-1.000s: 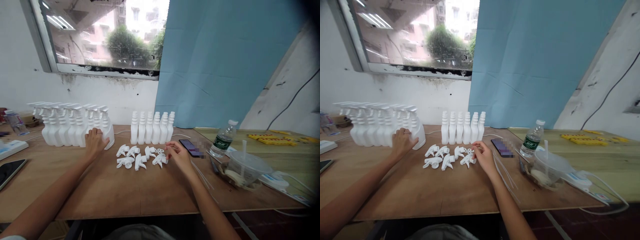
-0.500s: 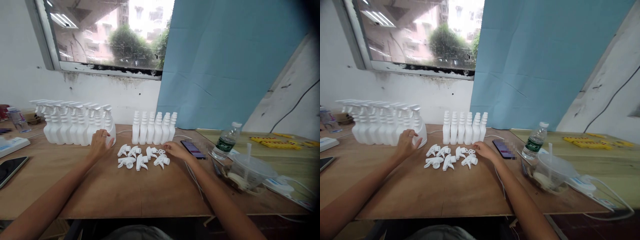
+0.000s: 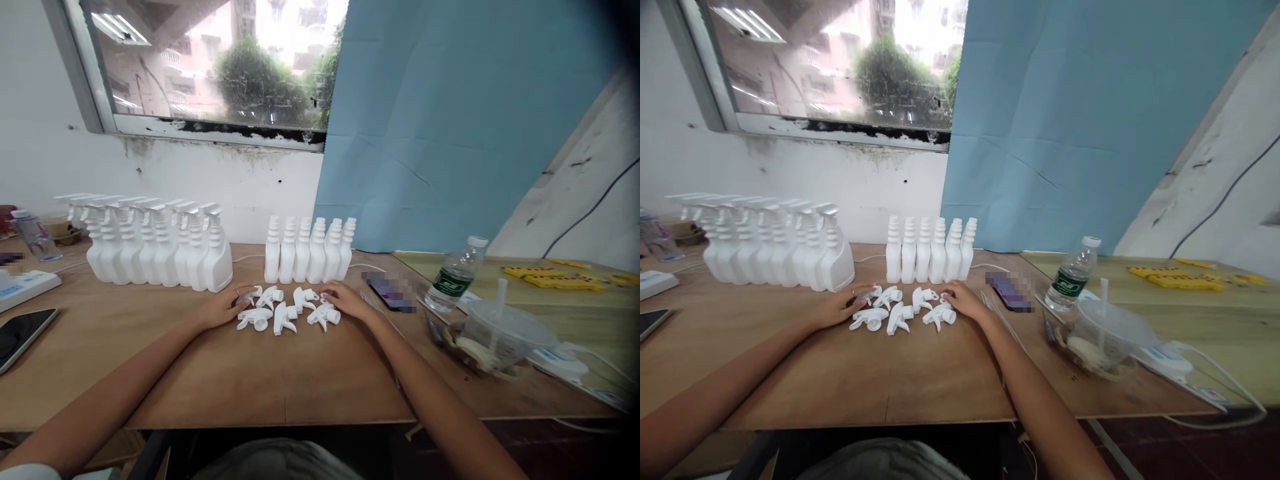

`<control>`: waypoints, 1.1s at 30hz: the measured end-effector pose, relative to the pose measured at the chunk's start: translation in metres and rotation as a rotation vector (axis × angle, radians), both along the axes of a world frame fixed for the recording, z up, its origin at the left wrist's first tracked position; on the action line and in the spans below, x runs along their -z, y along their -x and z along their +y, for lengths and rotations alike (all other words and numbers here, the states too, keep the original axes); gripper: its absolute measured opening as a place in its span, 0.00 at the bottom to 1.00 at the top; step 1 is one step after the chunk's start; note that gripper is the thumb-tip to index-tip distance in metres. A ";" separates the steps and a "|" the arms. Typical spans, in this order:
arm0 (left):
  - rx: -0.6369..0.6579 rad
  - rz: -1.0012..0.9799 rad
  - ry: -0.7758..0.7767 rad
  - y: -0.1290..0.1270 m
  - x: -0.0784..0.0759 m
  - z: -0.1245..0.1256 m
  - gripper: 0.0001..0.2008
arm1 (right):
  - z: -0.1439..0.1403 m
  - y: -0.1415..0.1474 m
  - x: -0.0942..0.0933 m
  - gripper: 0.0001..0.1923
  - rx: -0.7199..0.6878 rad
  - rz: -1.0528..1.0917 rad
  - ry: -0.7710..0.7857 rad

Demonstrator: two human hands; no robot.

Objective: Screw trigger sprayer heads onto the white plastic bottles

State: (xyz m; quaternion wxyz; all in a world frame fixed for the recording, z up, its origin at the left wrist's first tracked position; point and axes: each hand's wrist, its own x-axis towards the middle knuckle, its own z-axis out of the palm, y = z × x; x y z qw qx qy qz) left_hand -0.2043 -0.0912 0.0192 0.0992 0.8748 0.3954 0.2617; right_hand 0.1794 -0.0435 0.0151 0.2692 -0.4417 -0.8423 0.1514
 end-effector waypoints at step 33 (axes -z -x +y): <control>-0.130 -0.222 0.020 -0.006 -0.004 0.000 0.09 | -0.014 0.007 -0.017 0.02 0.099 0.114 -0.004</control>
